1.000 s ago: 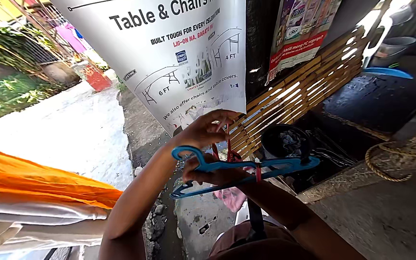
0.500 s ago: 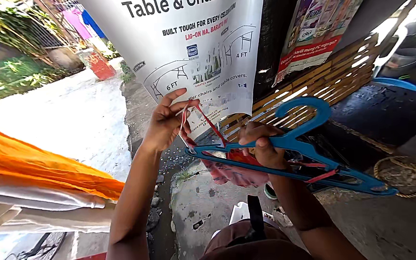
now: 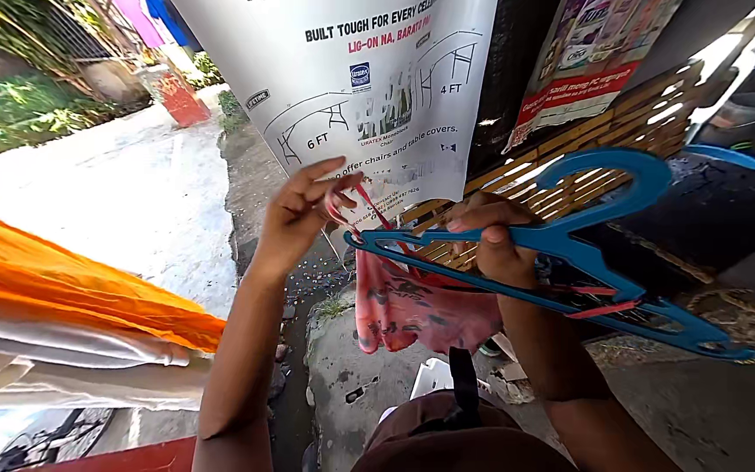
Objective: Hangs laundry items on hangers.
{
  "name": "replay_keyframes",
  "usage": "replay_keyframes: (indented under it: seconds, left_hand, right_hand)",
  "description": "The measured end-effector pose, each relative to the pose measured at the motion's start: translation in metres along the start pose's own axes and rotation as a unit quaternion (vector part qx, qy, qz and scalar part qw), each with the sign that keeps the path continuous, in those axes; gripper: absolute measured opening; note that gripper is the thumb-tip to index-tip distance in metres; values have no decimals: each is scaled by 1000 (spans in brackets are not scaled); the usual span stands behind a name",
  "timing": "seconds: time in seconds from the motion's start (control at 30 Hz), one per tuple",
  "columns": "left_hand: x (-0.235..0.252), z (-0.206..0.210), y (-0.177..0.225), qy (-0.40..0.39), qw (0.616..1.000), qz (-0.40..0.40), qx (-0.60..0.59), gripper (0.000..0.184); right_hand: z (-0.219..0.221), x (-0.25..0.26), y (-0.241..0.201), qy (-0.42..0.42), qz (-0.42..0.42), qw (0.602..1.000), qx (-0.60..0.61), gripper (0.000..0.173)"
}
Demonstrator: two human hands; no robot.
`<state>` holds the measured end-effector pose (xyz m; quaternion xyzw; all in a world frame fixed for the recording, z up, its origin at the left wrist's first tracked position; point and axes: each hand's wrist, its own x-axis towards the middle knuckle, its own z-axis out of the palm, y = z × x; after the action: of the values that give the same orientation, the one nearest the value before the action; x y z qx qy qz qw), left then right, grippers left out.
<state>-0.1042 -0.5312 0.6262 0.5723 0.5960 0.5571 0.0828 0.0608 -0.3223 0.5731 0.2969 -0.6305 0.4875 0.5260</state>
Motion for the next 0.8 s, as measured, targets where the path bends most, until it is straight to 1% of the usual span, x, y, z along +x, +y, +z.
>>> replay_keyframes:
  seconds: [0.07,0.17,0.23,0.3,0.33,0.37,0.43,0.5,0.53,0.6,0.67,0.77,0.8]
  left_hand:
    - [-7,-13,-8,32,998,-17,-43,41]
    - [-15,-17,-16,32,997,-15,-73,49]
    - [-16,-15,-17,54,995,-36,-70,45]
    - [-13,-11,-19,107,989,-76,-71,35]
    - [-11,-12,-24,137,983,-88,-84,32]
    - [-10,-12,-29,149,981,-85,-94,32]
    - [-13,-11,-36,128,984,-44,-115,41]
    - [-16,-9,-34,70,989,11,-127,49]
    - [-18,-7,-32,39,992,36,-118,49]
    - [-19,-5,-23,-8,995,80,-57,41]
    - [-19,-5,-18,-20,993,118,-13,36]
    - [-20,-11,-21,-10,989,149,-10,39]
    - [-19,-12,-21,-8,988,153,11,41]
  right_hand:
    - [-4,3,-4,6,-8,1000,-1,32]
    - [-3,5,-7,9,-13,1000,25,32]
    - [1,4,-10,10,2,996,84,33]
    - [5,1,-18,10,32,988,152,33]
    - [8,1,-22,17,40,983,180,33]
    - [10,0,-25,24,41,981,187,33]
    - [12,3,-23,20,25,989,147,31]
    - [12,3,-12,9,13,997,72,31]
    - [13,2,-5,13,13,999,45,32]
    - [18,2,4,37,14,999,27,32]
    - [17,4,8,41,9,999,11,32]
    - [15,8,8,39,-6,999,0,31]
    - [16,9,7,28,-10,1000,-6,30]
